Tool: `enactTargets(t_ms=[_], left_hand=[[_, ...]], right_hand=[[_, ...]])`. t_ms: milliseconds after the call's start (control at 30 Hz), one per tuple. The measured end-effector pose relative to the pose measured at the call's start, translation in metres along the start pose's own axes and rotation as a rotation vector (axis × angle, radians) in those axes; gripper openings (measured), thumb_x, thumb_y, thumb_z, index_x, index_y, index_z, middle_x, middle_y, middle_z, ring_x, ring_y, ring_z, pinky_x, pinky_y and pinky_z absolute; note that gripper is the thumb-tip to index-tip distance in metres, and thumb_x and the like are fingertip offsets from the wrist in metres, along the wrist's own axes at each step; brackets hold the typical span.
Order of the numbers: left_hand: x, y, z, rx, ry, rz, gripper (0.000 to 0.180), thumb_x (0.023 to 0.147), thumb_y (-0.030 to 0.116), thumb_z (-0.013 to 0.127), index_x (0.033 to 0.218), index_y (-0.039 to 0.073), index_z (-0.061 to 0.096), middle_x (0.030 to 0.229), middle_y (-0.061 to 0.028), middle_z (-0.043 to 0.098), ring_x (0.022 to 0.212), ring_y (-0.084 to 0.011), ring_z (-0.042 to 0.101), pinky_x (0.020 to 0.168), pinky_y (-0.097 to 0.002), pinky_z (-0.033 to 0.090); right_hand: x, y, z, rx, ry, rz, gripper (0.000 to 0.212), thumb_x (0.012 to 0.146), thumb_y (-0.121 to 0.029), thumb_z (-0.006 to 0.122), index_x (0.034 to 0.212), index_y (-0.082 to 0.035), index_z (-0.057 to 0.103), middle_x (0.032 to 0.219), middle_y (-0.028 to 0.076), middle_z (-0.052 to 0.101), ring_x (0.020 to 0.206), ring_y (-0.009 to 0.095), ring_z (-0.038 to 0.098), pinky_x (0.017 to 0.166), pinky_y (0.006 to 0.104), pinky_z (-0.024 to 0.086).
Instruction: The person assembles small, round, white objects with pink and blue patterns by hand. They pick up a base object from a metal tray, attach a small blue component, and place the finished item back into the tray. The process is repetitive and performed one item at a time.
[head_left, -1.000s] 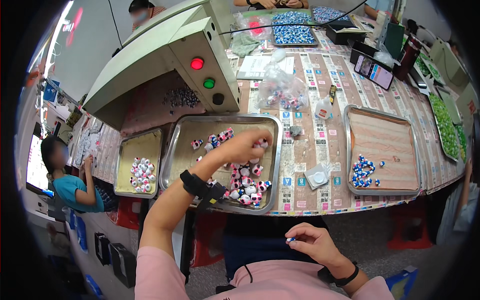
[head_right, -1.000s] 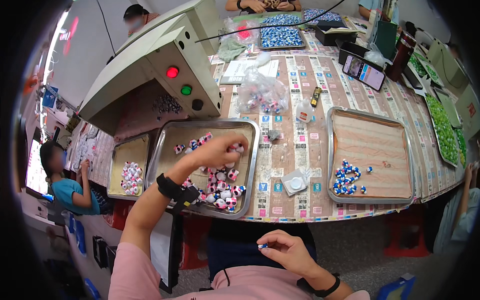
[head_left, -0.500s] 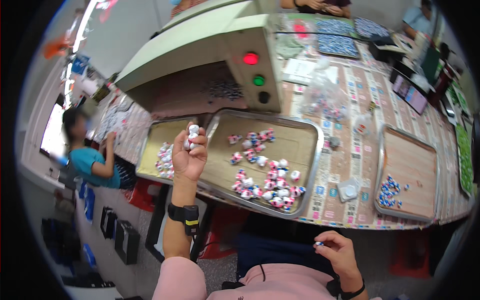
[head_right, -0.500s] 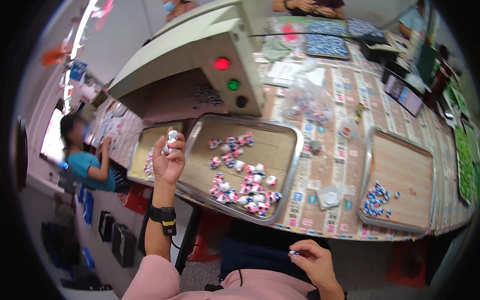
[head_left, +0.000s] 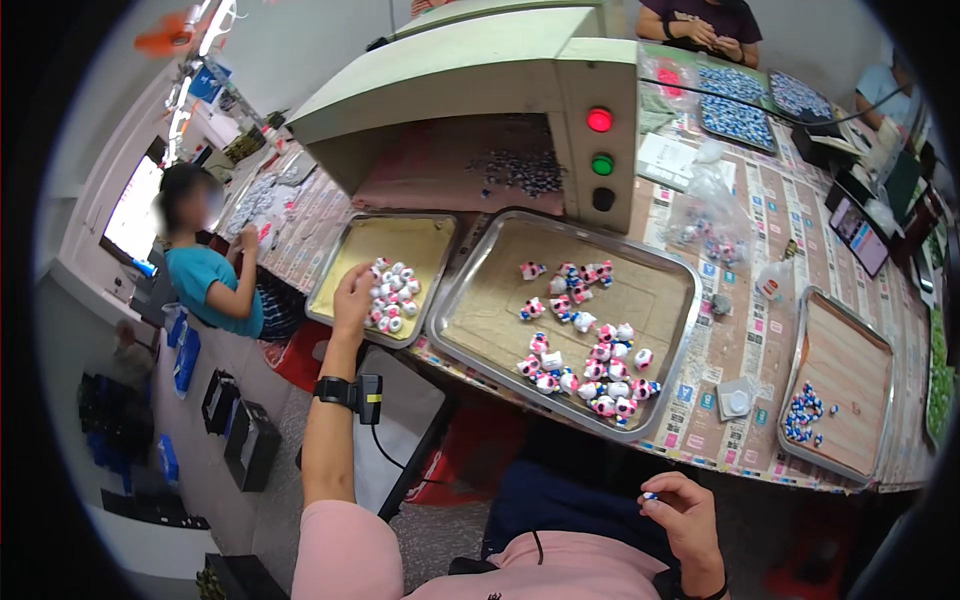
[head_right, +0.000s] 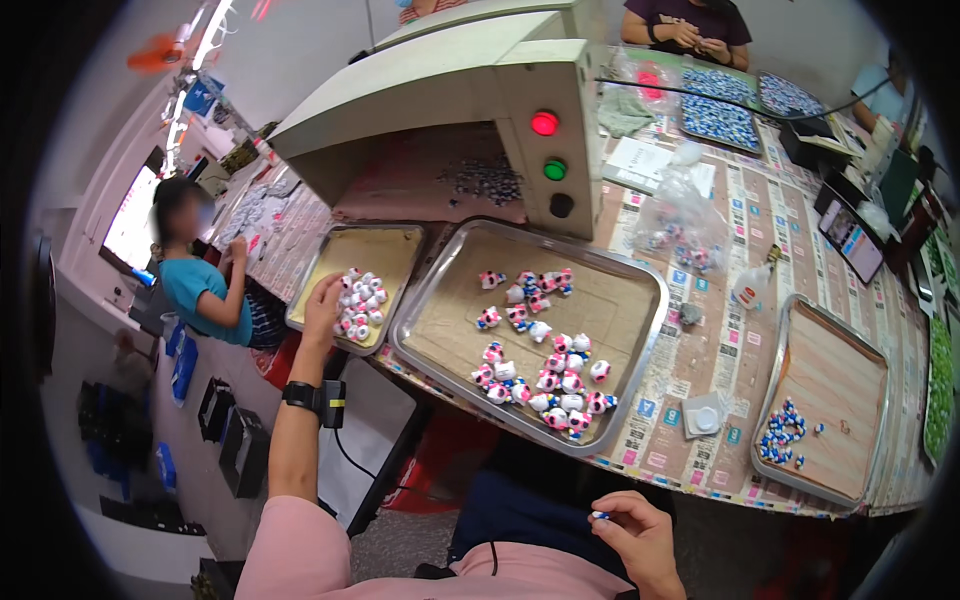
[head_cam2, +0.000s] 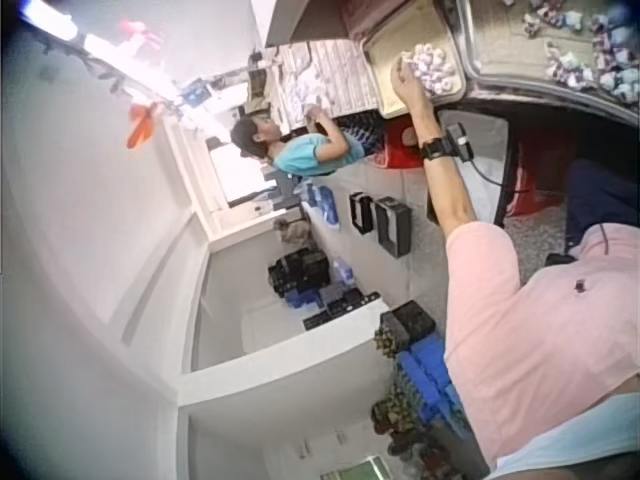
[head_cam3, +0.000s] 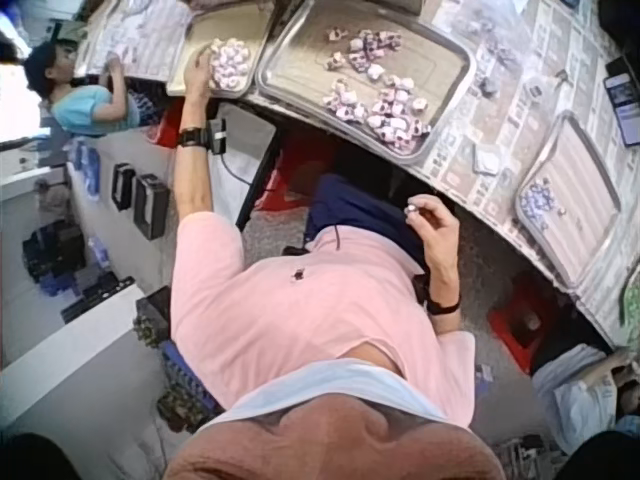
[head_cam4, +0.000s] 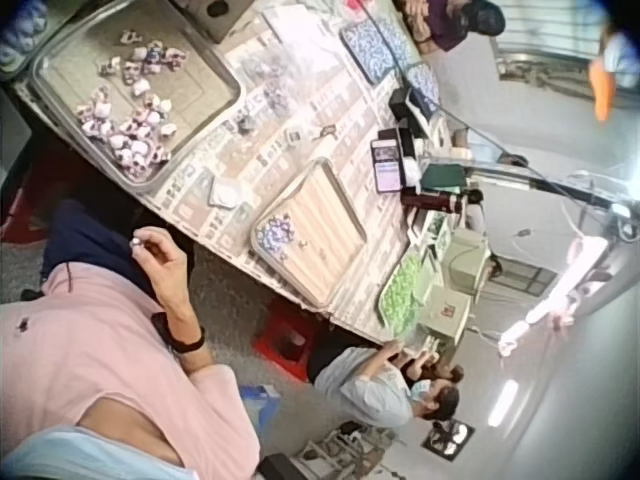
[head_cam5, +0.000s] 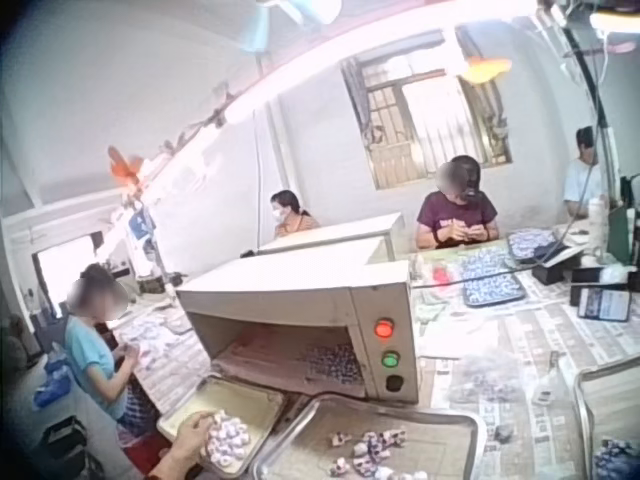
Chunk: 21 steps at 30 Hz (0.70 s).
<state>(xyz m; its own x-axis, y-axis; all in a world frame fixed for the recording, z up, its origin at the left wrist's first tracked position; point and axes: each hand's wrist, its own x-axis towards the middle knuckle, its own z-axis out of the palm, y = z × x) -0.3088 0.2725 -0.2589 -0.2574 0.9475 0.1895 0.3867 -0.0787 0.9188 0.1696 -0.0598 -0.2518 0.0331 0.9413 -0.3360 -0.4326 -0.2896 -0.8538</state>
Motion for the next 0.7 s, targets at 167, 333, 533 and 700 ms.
enactTargets(t_ms=[167, 333, 533, 700], left_hand=[[-0.012, 0.007, 0.002, 0.484, 0.131, 0.381, 0.028, 0.09, 0.01, 0.058, 0.116, 0.0, 0.061, 0.109, -0.0112, 0.063, 0.103, -0.0235, 0.058, 0.094, -0.0338, 0.043], [-0.101, 0.138, 0.121, 0.398, -0.213, 0.768, 0.031, 0.079, 0.0, 0.064, 0.109, 0.006, 0.064, 0.11, -0.0124, 0.058, 0.107, -0.0286, 0.052, 0.096, -0.0385, 0.039], [-0.148, 0.187, 0.21, 0.286, -0.958, 0.843, 0.034, 0.078, -0.007, 0.059, 0.108, 0.007, 0.065, 0.106, -0.0118, 0.059, 0.107, -0.0292, 0.053, 0.09, -0.0377, 0.044], [-0.149, 0.184, 0.243, 0.542, -1.263, 0.907, 0.041, 0.072, -0.009, 0.059, 0.108, 0.009, 0.065, 0.108, -0.0085, 0.061, 0.104, -0.0287, 0.055, 0.087, -0.0373, 0.048]], right_hand=[[-0.006, -0.002, -0.004, -0.016, -0.051, 0.038, 0.02, 0.082, 0.008, 0.066, 0.101, 0.005, 0.066, 0.108, 0.01, 0.058, 0.095, 0.016, 0.062, 0.084, 0.0265, 0.053], [-0.007, 0.0, -0.011, -0.013, -0.019, 0.034, 0.02, 0.083, 0.006, 0.066, 0.103, 0.004, 0.066, 0.108, 0.008, 0.058, 0.096, 0.013, 0.06, 0.085, 0.0254, 0.05], [-0.013, -0.001, -0.015, -0.037, -0.037, -0.029, 0.021, 0.082, 0.007, 0.067, 0.103, 0.003, 0.066, 0.108, 0.007, 0.058, 0.096, 0.013, 0.06, 0.085, 0.0254, 0.05], [-0.023, 0.0, -0.024, 0.009, 0.027, -0.02, 0.021, 0.083, 0.007, 0.066, 0.104, 0.004, 0.066, 0.109, 0.009, 0.058, 0.096, 0.014, 0.06, 0.085, 0.0255, 0.051]])
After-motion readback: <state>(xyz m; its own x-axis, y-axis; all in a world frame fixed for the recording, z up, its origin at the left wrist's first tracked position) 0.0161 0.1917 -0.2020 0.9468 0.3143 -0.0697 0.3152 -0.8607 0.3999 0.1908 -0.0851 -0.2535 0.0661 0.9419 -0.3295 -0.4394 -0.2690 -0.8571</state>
